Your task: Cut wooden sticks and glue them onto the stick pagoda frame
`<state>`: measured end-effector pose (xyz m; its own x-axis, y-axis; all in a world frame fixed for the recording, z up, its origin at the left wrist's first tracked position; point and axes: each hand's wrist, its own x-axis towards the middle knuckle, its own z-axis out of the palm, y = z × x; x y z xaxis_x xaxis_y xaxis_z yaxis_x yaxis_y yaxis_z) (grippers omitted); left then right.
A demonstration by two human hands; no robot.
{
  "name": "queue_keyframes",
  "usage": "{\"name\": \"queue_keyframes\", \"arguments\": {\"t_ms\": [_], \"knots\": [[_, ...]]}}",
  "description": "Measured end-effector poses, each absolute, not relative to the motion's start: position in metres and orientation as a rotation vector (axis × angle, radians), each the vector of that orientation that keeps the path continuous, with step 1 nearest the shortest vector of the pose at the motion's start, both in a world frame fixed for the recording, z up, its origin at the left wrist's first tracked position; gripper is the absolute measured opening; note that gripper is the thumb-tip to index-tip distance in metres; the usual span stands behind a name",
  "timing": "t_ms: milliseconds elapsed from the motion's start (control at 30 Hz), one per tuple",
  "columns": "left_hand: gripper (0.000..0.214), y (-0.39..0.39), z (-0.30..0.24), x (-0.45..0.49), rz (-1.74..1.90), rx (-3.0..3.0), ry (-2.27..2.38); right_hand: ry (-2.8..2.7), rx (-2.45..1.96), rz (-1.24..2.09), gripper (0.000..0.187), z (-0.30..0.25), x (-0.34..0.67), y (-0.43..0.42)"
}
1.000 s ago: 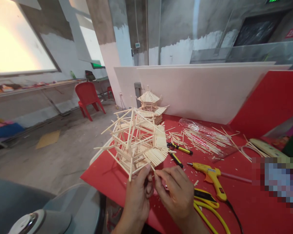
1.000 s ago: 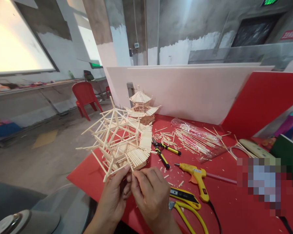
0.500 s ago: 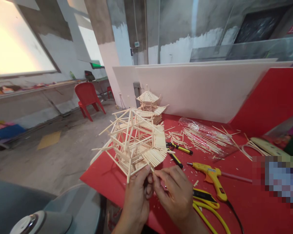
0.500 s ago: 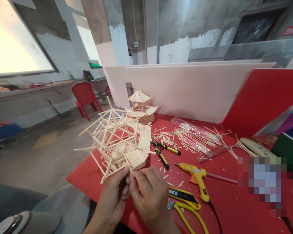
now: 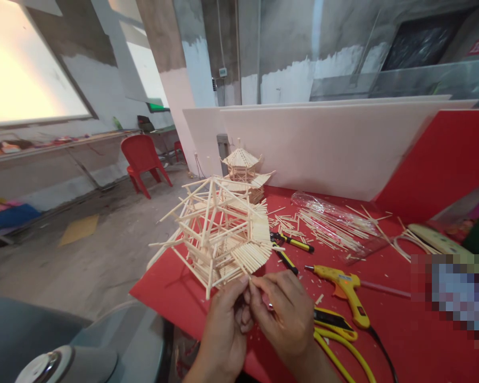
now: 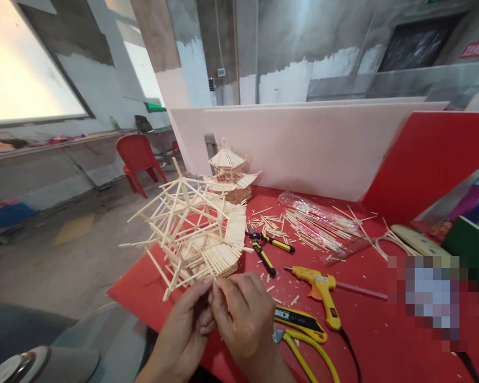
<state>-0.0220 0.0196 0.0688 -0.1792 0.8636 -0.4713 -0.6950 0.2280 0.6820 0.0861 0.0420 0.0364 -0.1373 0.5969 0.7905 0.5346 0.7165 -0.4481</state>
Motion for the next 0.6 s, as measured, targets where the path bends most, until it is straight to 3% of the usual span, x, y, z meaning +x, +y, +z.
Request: {"name": "queue_keyframes", "arguments": {"t_ms": [600], "knots": [[0.04, 0.015, 0.0632, -0.0215, 1.202, -0.001, 0.856, -1.792, -0.911, 0.034, 0.016, 0.0379, 0.0872, 0.0417]]}}
